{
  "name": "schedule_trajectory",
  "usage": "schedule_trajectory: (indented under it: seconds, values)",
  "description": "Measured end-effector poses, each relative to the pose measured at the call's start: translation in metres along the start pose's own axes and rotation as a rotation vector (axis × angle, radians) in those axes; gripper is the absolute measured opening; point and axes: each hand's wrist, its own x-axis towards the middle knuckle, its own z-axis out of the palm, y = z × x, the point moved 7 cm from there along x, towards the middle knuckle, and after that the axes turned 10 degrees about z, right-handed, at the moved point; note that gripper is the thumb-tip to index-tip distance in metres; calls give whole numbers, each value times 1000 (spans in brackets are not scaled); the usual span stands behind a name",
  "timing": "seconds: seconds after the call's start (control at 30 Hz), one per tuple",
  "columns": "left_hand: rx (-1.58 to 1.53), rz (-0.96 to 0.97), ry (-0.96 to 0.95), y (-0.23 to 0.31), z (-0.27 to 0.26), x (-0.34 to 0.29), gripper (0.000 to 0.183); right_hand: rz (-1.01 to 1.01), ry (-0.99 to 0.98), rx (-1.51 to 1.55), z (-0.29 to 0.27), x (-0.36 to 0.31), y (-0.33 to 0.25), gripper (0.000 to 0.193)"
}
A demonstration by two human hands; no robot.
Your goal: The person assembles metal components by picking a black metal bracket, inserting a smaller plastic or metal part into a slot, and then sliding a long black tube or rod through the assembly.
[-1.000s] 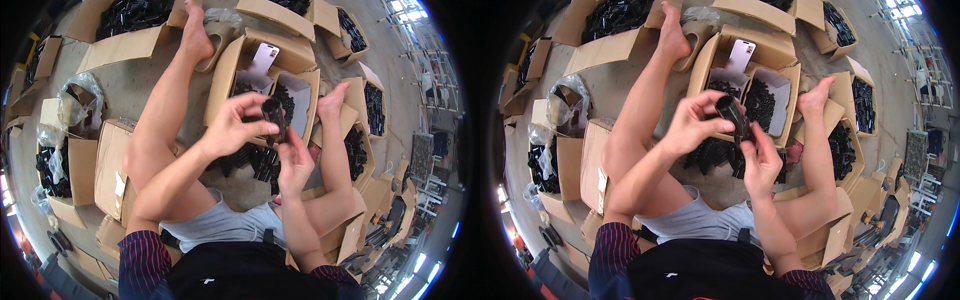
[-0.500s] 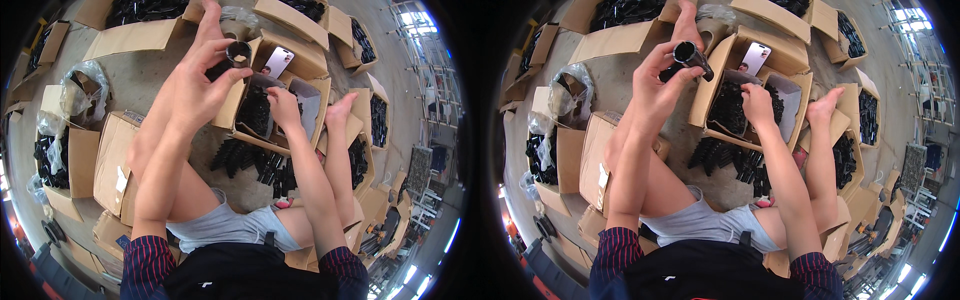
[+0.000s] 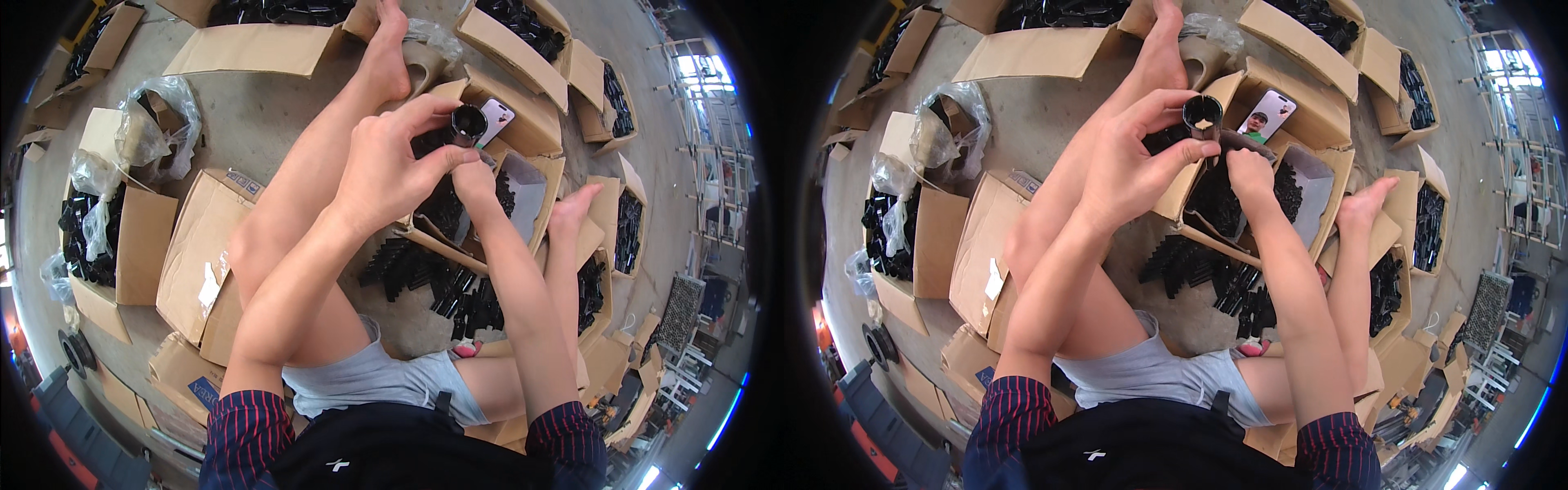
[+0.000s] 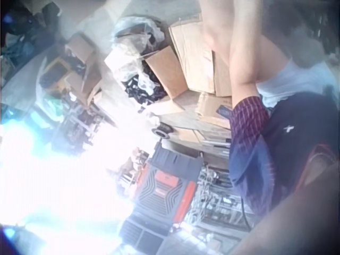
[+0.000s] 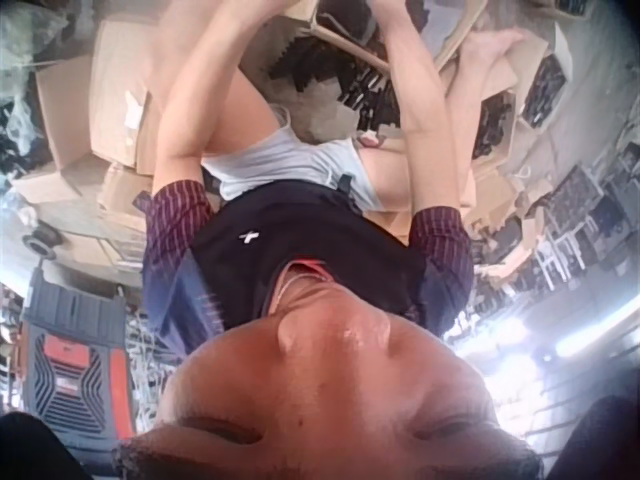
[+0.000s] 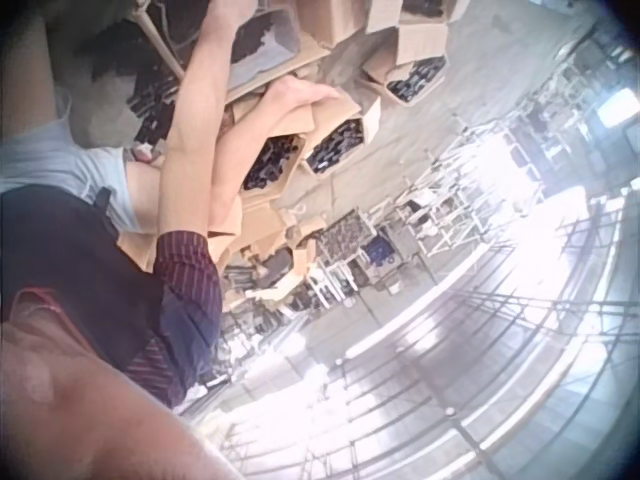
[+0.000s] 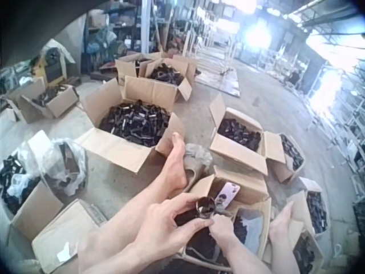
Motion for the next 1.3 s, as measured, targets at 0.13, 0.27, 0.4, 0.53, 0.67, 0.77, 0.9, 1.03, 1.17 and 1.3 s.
schedule_trajectory:
  seconds: [0.13,0.27,0.4,0.53,0.67,0.77,0.9,1.03,1.17,1.3]
  values:
    - [10,-9,-40,4,7,3,41,-34,27,-88,14,12,8,18]
    - [66,-13,-44,4,4,2,42,-66,43,-135,28,19,1,17]
    - [-19,-50,-58,7,8,4,45,-70,110,-58,34,18,15,16]
    - [-434,-201,-22,-13,12,-3,41,-178,262,577,-51,-32,3,13]
    - [-737,-320,-12,-18,21,-7,33,1,548,1446,-125,-99,14,15]
    - [-780,-361,-72,-19,35,-10,31,-24,630,1452,-167,-139,3,13]
    - [-774,-443,-123,-25,45,-21,34,-15,645,1280,-168,-152,-3,8]
    - [-792,-445,-186,-24,58,-25,37,37,666,1137,-163,-162,2,9]
    - [-830,-489,-178,-26,61,-29,36,46,617,1208,-147,-157,5,9]
    - [-772,-529,-134,-33,60,-34,35,62,547,1294,-136,-159,8,12]
